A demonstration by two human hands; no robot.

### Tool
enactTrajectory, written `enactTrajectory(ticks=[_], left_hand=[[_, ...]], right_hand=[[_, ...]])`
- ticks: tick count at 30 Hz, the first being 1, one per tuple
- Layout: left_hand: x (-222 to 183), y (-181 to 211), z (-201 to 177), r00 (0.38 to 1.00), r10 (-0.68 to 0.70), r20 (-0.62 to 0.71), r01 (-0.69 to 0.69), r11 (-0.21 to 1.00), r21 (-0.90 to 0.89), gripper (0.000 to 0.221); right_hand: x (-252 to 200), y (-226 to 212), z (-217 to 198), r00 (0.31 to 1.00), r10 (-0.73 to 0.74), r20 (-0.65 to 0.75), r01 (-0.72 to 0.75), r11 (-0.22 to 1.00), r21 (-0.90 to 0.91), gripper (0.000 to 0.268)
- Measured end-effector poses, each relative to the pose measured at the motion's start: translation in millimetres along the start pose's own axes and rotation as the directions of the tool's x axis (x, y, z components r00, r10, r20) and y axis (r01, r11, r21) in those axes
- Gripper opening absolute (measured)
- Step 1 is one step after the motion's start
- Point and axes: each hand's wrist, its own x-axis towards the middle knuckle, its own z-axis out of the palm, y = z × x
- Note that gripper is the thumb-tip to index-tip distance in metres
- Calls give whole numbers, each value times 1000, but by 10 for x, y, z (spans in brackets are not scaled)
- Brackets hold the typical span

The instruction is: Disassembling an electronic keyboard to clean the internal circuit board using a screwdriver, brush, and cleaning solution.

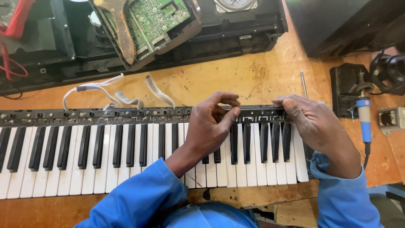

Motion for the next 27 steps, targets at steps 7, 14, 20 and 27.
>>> enactTrajectory(ticks=[7, 14, 20, 27], left_hand=[[-20, -80, 47, 997, 44, 69, -62, 952, 299, 43], [-57, -163, 71, 986, 76, 152, -129, 913, 387, 47], [-68, -2, -50, 963, 176, 205, -202, 972, 116, 34], [-153, 109, -122, 948, 186, 259, -200, 979, 31, 32]], right_hand=[[78, 147, 215, 994, -90, -53, 79, 978, -193, 62], [120, 306, 398, 942, -229, -245, 250, 966, 59, 56], [-69, 208, 310, 891, -308, -334, 356, 930, 92, 50], [-445, 195, 152, 874, -194, -445, 349, 888, 298, 55]])
